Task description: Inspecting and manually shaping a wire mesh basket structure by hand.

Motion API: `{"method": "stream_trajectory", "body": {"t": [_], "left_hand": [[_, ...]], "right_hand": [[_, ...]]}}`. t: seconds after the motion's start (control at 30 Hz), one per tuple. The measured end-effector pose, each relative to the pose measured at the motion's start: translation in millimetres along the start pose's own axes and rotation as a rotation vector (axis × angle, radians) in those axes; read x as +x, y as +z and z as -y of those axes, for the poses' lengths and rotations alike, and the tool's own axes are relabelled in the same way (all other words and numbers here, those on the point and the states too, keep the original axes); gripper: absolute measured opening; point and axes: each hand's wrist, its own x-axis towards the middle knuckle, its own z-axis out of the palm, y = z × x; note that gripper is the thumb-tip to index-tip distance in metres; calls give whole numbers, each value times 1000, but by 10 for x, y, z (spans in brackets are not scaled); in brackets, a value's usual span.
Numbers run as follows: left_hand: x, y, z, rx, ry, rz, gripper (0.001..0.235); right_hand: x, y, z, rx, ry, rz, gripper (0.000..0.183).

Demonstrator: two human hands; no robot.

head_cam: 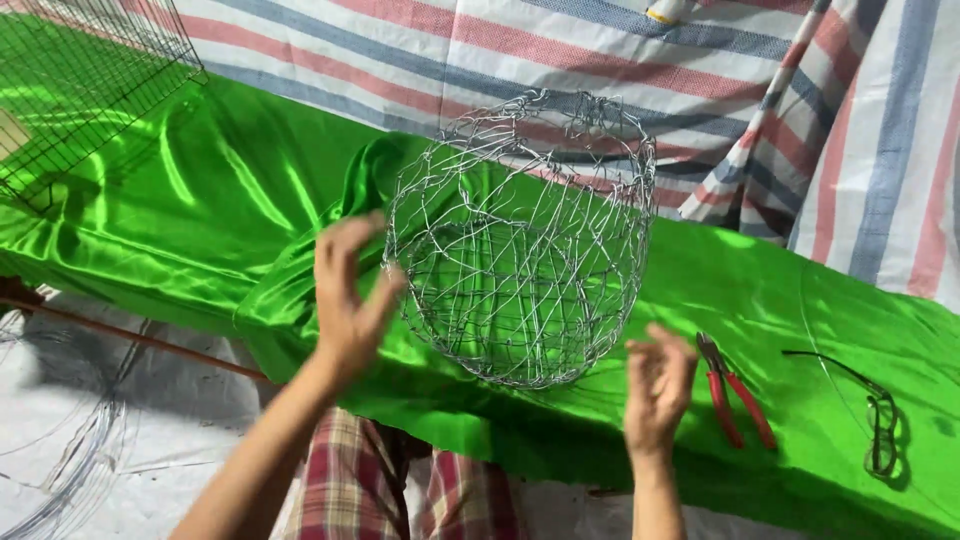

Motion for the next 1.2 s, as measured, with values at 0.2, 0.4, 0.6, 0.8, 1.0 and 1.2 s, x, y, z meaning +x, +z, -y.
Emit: {"method": "stream_trajectory", "body": {"t": [0.2, 0.4, 0.6, 0.8, 1.0, 1.2], "left_hand": [[487, 172, 329, -316, -552, 229, 69], [291, 298, 163, -710, -997, 181, 97], [529, 549, 500, -746, -1023, 40, 85], [688, 697, 863, -873, -1045, 282, 99], [659, 637, 1132, -763, -1150, 512, 105], [416, 233, 758, -659, -939, 122, 79]], "right_hand": [[399, 178, -16, 141, 361, 10, 62], [533, 364, 163, 393, 804, 116, 91], [509, 397, 228, 466, 713, 28, 71], [38, 384, 682, 328, 612, -25, 100], [-257, 184, 402, 211, 471, 227, 64], [496, -220, 383, 80, 453, 86, 52]]}}
